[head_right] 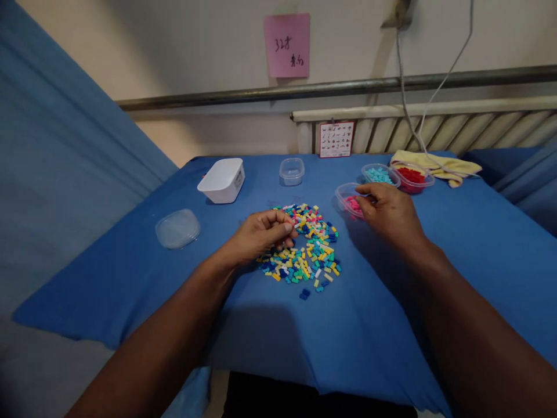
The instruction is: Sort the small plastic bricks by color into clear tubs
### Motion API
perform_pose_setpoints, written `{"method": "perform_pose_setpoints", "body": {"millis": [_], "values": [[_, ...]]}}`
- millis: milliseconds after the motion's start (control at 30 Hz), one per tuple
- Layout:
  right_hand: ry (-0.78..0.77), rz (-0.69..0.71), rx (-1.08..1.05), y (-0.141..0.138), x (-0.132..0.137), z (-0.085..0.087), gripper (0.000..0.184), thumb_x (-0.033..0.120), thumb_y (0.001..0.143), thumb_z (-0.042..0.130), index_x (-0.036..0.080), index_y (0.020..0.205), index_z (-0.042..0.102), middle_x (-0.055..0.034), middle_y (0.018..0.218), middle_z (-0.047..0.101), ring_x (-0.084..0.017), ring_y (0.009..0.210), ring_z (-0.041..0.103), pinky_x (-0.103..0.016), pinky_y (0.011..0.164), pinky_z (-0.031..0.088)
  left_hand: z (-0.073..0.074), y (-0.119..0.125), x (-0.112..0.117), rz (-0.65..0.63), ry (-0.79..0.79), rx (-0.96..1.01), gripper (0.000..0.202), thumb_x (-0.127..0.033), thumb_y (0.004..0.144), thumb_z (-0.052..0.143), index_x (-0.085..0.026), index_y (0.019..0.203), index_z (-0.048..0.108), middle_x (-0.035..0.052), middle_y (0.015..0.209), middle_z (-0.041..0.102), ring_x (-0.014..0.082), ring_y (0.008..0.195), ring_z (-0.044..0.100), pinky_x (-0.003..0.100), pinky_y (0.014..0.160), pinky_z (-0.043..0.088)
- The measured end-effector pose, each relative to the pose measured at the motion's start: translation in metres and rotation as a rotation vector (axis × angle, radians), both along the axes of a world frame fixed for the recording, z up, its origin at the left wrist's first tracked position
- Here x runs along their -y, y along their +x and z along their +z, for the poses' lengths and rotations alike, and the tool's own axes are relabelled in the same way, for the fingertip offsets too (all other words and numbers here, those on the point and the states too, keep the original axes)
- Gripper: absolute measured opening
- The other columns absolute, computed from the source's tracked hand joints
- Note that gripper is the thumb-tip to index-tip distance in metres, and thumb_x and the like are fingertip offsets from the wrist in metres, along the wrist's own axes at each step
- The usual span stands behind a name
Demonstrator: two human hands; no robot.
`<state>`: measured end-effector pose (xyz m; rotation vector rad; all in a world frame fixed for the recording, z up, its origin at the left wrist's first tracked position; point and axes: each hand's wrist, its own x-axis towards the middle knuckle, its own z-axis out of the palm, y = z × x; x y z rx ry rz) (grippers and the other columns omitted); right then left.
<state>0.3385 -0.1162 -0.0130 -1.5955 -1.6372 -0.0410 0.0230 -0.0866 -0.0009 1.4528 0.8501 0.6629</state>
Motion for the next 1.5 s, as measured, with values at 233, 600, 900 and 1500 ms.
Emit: {"method": "perform_pose_setpoints", "body": {"millis": [233,600,900,1500], "values": [[0.060,0.482,0.066,-0.065,0.034,0.006,0.025,0.026,0.109,0.060,0.024,0.127,0.078,-0.0110,0.117,0.083,-0.027,0.105,0.078,-0.044,0.096,0.063,0.007,0.006,0.013,-0.071,-0.114,0.064,0.043,-0.055,0.091,0.085,-0.014,0.095,0.073,0.0052,0.084,0.076,0.0093,0.065,0.064,0.023,0.064,0.050],[0.194,0.568,-0.037,-0.096,0.045,-0.001,0.018,0.026,0.111,0.067,0.024,0.125,0.077,-0.0052,0.101,0.081,-0.020,0.092,0.074,-0.034,0.083,0.060,0.006,0.002,0.016,-0.094,-0.196,0.059,0.051,-0.063,0.086,0.088,-0.015,0.079,0.075,-0.0009,0.064,0.062,0.0078,0.056,0.050,0.023,0.056,0.037],[0.108,0.164,0.146,-0.052,0.033,0.009,0.029,0.041,0.113,0.057,0.024,0.104,0.078,-0.0099,0.095,0.078,-0.026,0.087,0.072,-0.038,0.081,0.054,0.011,0.010,0.020,0.097,0.135,-0.062,0.057,-0.070,0.103,0.062,-0.018,0.091,0.080,0.0027,0.075,0.069,0.0118,0.062,0.055,0.025,0.060,0.043],[-0.072,0.565,0.371,-0.080,0.010,-0.026,0.038,0.005,0.103,0.052,0.014,0.131,0.075,-0.0177,0.129,0.080,-0.032,0.117,0.073,-0.048,0.104,0.059,-0.011,-0.028,-0.019,0.097,0.907,-0.816,0.035,-0.022,0.106,0.054,-0.021,0.127,0.082,0.0122,0.118,0.075,0.0275,0.111,0.071,0.042,0.096,0.059]]}}
